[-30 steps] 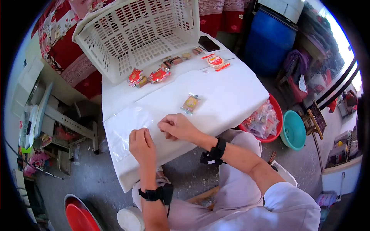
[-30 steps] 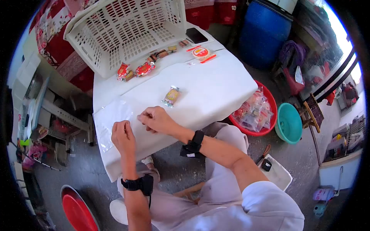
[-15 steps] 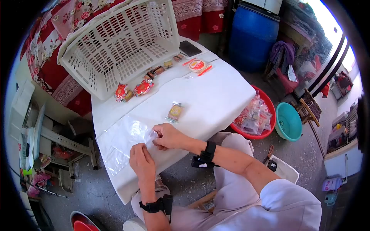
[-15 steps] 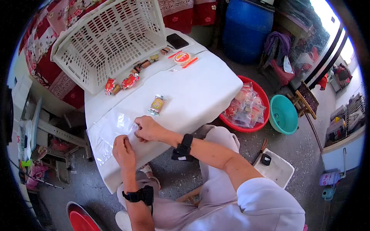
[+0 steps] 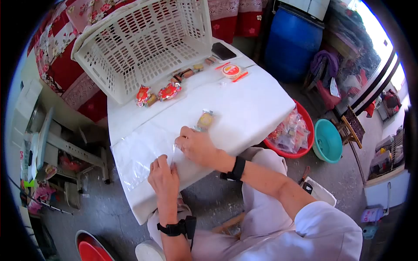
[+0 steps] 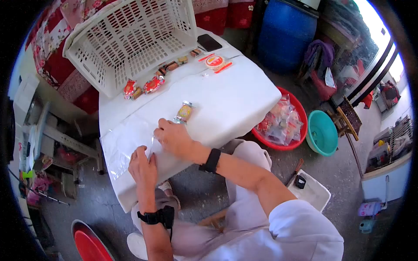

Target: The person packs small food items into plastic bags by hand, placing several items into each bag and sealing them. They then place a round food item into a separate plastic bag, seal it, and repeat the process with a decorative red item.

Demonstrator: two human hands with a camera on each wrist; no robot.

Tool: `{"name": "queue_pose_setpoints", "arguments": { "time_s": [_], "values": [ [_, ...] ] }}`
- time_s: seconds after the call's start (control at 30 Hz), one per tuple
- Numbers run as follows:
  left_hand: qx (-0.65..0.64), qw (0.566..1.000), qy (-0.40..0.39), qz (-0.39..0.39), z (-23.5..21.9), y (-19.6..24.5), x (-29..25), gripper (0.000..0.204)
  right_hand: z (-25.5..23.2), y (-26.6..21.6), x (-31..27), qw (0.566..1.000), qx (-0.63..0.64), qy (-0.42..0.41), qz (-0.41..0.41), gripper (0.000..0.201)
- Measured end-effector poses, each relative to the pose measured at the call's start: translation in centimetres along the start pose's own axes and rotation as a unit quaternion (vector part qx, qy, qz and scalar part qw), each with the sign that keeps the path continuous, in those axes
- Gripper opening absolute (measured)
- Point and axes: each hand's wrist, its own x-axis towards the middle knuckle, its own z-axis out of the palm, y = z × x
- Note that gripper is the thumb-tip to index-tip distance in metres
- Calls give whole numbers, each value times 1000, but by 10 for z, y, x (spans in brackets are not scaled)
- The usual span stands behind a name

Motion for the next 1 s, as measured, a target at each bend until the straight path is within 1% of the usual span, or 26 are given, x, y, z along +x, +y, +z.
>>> {"name": "queue_pose_setpoints", "arguments": {
  "time_s": [0.03,0.1,0.13,0.17,0.2,0.23,0.27,0.33,0.37,0.4,0.43,0.5,0.57,0.63,0.67,0.73,0.8,0.83,0.87,0.9,0.93,0.97,1.0],
  "values": [
    [-1,1000,-6,-4,-1,0,0,26,0,2,0,1000,2,-5,4,4],
    [29,999,-23,-14,-6,1,-1,29,-1,5,0,998,-56,0,14,1],
    [28,999,-23,-5,-7,3,-3,29,-2,8,1,998,-55,-4,17,1],
    [27,999,-27,-7,-6,3,-5,29,-3,11,2,999,-43,13,12,2],
    [18,999,-26,9,-6,3,-9,26,-3,13,2,999,-29,29,7,3],
    [10,999,-24,23,-7,4,-11,24,-3,14,3,999,-24,24,6,3],
    [15,999,-25,14,-8,5,-13,24,-3,15,3,999,-23,33,17,3],
    [-12,1000,22,11,-11,7,-13,18,-2,14,4,999,-14,39,23,3],
    [-6,1000,22,4,-11,7,-13,18,-3,13,4,999,-36,30,21,3],
    [-11,999,44,3,-10,6,-13,15,-3,12,4,998,-58,21,19,3],
    [-17,998,65,4,-9,4,-13,12,-2,12,3,998,-53,19,16,3],
    [-14,999,52,-2,-3,0,-15,12,1,13,2,997,-70,7,10,3],
    [-15,999,39,-3,2,-3,-17,12,1,15,3,998,-56,3,8,4],
    [11,1000,-6,-22,6,-3,-17,15,-2,18,3,999,-47,1,6,5],
    [8,1000,-1,-19,6,-3,-16,15,-4,21,3,1000,-30,-9,-6,8],
    [0,999,20,-42,4,-5,-15,17,-17,20,9,999,-20,-13,-22,12],
    [3,998,29,-48,3,-12,-12,18,-30,16,21,994,97,-47,28,24],
    [9,998,28,-60,3,-15,-12,19,-35,14,32,994,93,-47,21,24],
    [7,997,35,-62,4,-16,-13,19,-40,15,49,992,102,-38,65,27],
    [18,998,4,-58,5,-16,-13,19,-42,17,65,987,111,-27,110,31],
    [28,998,-28,-54,6,-15,-13,19,-41,20,84,992,100,-3,82,31],
    [26,998,-23,-56,7,-13,-13,19,-38,23,104,992,97,-4,78,31],
    [23,998,-30,-54,7,-11,-14,19,-31,26,124,997,18,-36,66,31]
  ]
}}
